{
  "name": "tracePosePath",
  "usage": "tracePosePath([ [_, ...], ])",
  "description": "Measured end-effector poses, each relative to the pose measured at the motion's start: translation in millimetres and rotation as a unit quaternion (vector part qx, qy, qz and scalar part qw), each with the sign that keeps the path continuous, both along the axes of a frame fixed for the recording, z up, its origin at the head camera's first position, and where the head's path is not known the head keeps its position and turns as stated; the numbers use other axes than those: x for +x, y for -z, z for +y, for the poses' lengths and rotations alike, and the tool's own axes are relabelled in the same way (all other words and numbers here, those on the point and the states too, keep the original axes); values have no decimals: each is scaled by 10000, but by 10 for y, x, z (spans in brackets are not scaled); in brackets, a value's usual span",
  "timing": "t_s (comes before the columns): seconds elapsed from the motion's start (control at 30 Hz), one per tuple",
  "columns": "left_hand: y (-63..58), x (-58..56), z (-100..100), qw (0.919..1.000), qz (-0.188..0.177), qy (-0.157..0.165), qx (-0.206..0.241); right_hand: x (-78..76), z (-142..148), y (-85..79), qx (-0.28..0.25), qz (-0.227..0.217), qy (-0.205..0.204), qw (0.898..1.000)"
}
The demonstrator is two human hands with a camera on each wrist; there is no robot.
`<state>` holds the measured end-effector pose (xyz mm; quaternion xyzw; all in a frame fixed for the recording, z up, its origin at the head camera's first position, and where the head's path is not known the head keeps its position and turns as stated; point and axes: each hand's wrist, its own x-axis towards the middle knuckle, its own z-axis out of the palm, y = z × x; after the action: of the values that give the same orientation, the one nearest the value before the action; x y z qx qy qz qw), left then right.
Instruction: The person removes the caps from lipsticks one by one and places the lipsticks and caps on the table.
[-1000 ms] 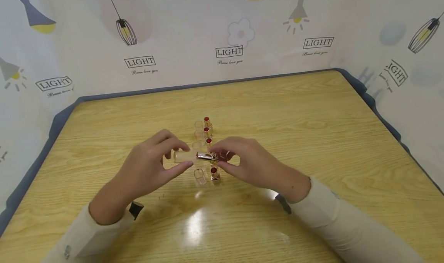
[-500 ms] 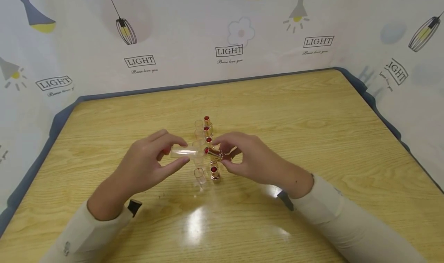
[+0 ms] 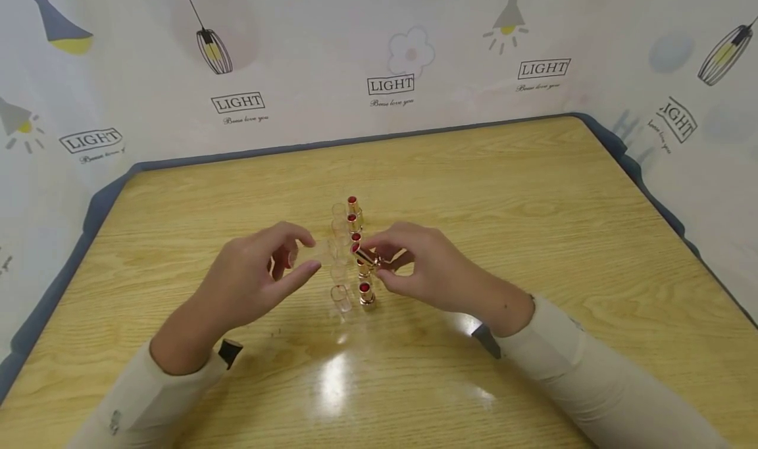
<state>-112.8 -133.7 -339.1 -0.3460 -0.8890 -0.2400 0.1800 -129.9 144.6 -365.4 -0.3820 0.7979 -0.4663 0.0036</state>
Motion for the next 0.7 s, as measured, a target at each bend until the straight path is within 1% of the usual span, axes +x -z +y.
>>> tracePosePath([
  [0.1,10,-2,-7,9998,-143,112,32,7,-14,5,-156,-245,-13,9996],
  [0.2,18,2,-5,9994,-256,224,39,15,-26,19,-295,-376,-18,9989],
  [0.4,42,-11,72,9987,-345,360,-65,44,3,65,-402,-520,-14,9978],
  [0.5,56,15,92,9986,-340,398,-50,74,13,73,-312,-495,-65,9983],
  [0.6,90,62,92,9989,-200,416,-30,119,18,76,-148,-355,-133,9992],
  [0.7,147,103,80,9987,-75,503,-37,177,29,94,126,-161,-173,9996],
])
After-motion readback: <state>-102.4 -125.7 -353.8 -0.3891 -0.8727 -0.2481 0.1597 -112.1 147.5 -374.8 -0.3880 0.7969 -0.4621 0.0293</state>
